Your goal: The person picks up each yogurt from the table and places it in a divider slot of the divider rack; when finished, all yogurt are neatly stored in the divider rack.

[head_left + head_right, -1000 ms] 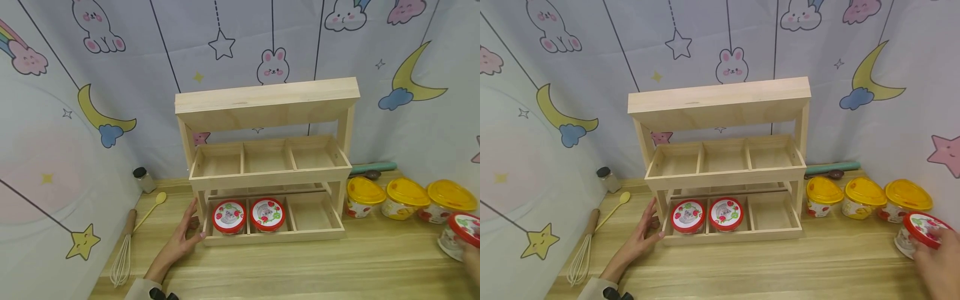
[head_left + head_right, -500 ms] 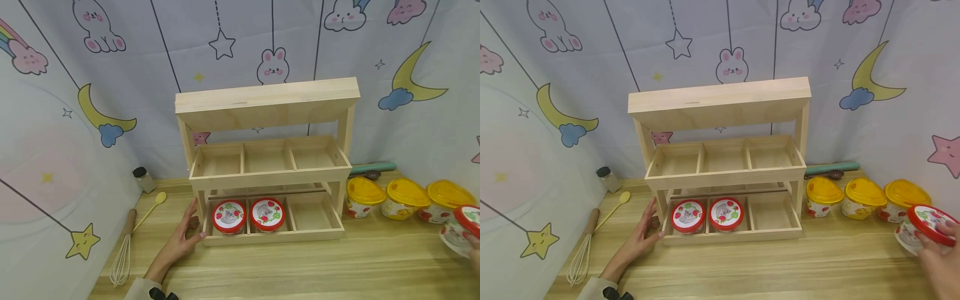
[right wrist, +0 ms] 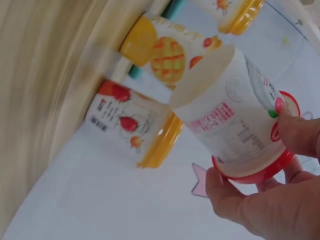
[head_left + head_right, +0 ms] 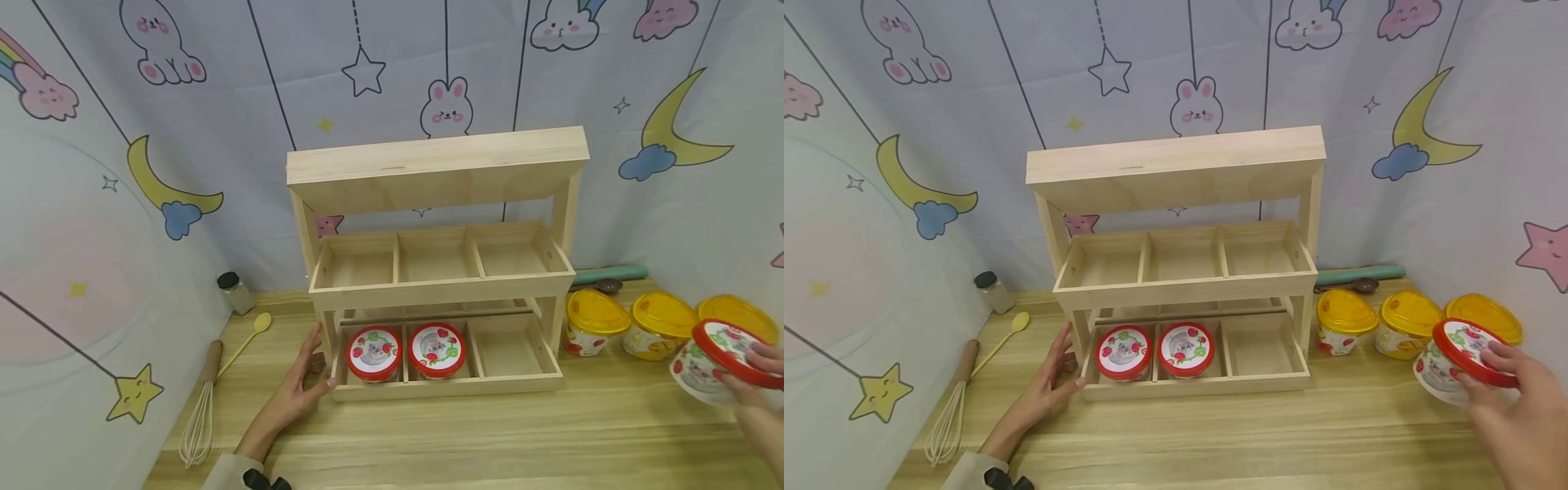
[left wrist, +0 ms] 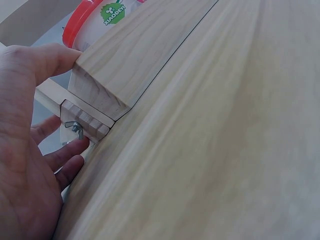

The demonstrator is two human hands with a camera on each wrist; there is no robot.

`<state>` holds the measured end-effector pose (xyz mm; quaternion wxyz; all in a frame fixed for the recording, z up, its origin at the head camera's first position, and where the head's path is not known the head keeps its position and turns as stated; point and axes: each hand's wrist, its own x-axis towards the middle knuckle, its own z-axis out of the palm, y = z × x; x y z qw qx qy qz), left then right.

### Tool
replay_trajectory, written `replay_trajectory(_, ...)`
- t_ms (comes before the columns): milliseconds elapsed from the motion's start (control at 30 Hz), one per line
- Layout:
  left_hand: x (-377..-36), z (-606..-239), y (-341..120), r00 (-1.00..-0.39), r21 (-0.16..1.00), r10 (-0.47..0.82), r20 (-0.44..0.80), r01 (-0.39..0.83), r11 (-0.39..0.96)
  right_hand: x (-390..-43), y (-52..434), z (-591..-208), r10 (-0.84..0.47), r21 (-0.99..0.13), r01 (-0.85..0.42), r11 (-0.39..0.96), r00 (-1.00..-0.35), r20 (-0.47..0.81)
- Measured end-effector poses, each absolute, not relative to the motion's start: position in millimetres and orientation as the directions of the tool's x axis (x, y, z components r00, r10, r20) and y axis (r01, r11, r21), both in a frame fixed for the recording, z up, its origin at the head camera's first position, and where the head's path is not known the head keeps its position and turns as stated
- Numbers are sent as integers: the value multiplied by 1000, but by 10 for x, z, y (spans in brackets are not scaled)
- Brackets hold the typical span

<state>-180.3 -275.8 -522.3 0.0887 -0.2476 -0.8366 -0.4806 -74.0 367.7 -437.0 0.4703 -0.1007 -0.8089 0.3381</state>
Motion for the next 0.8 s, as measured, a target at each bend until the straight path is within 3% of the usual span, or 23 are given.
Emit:
replay_trajectory(167, -1804, -5224, -2758, -863, 766, 329, 384, 496, 408, -764, 3514, -4332, 539, -714, -29, 699, -635, 553)
replay_trajectory(333, -1801, -5219, -2753, -862, 771, 334, 381, 496, 401, -768, 3405, -4288, 445, -713, -140, 687, -694, 566)
replay_trajectory(567, -1794, -5223, -2766, -868, 775, 331, 370, 485, 406, -790, 3228, -4234, 320, -654, -165, 738, -768, 555)
replay_trajectory(800, -1796, -5210, -2760, -865, 766, 332, 377, 492, 414, -880, 3078, -4228, 217, -658, -288, 696, -789, 575)
